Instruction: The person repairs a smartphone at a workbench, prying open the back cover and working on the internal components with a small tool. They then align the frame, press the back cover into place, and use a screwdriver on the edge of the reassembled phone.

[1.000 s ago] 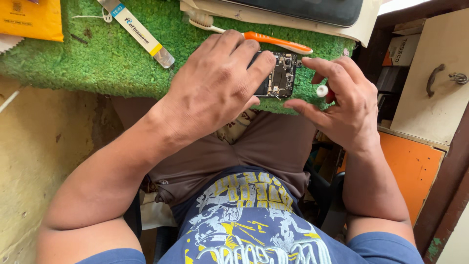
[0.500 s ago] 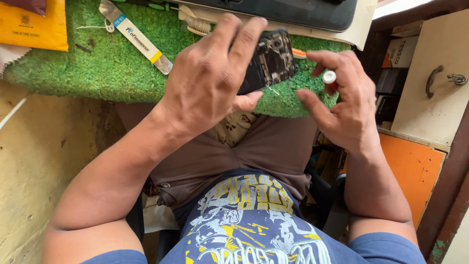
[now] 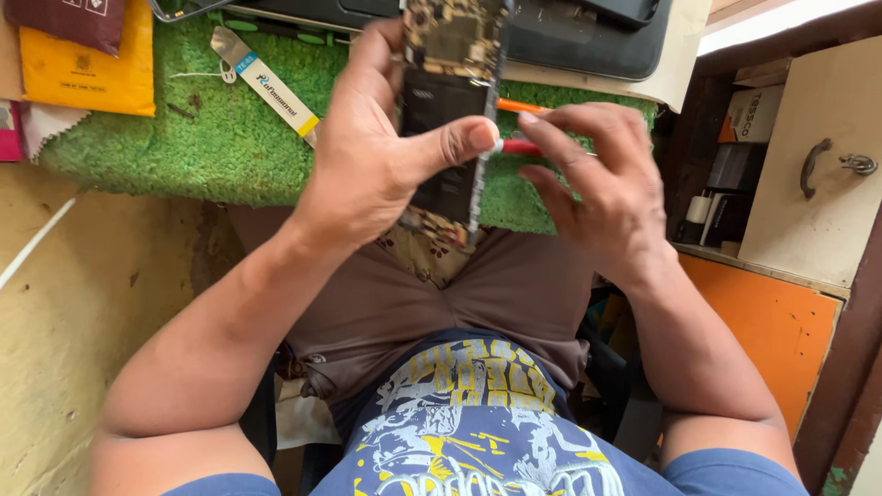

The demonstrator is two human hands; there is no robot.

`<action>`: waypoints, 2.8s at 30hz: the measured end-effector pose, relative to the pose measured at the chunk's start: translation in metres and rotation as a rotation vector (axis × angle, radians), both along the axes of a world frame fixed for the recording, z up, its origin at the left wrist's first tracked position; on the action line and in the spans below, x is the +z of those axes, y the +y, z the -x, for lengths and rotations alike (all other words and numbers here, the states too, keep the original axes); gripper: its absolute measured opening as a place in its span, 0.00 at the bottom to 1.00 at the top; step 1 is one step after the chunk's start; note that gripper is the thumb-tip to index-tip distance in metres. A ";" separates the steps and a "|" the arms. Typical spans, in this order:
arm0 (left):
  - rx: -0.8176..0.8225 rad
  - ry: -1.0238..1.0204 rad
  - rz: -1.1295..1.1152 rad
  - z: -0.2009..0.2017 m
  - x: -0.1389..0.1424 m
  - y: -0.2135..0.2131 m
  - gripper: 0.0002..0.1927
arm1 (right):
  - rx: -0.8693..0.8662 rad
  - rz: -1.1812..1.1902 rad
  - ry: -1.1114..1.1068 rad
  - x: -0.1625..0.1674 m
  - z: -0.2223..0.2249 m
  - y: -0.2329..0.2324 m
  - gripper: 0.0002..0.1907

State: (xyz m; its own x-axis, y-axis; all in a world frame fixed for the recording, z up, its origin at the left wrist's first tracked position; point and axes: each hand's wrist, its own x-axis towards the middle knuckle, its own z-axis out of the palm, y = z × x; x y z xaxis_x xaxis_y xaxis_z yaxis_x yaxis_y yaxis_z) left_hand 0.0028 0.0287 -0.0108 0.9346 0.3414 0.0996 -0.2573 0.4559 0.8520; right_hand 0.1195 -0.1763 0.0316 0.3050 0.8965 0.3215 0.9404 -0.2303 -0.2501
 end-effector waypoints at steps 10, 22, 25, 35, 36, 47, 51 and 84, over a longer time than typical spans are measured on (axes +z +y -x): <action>0.034 0.058 -0.190 0.005 0.009 -0.030 0.27 | -0.106 -0.382 0.905 0.010 0.002 0.004 0.18; 0.011 0.068 -0.292 0.008 0.018 -0.030 0.21 | -0.077 -0.352 0.887 0.000 -0.002 -0.008 0.02; -0.009 0.065 -0.249 0.008 0.016 -0.030 0.20 | -0.092 -0.360 0.931 -0.002 -0.001 -0.010 0.02; -0.001 0.077 -0.325 0.010 0.017 -0.029 0.20 | -0.106 -0.331 0.849 -0.006 0.000 -0.017 0.03; 0.000 0.082 -0.340 0.010 0.018 -0.029 0.20 | -0.109 -0.330 0.850 -0.006 0.000 -0.017 0.03; 0.021 0.105 -0.429 0.011 0.022 -0.029 0.22 | -0.124 -0.343 0.904 -0.005 0.004 -0.020 0.03; 0.031 0.108 -0.435 0.012 0.023 -0.029 0.21 | -0.112 -0.345 0.915 -0.006 0.005 -0.023 0.03; 0.018 0.110 -0.407 0.013 0.023 -0.027 0.15 | -0.060 -0.276 0.753 0.014 0.011 -0.011 0.05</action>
State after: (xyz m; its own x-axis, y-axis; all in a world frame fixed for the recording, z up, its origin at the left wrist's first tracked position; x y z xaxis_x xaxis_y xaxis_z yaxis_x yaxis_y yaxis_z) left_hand -0.0102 0.0021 0.0124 0.9416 0.3109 0.1293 -0.1594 0.0731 0.9845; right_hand 0.1089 -0.1877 0.0460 0.5731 0.7899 0.2181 0.4848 -0.1121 -0.8674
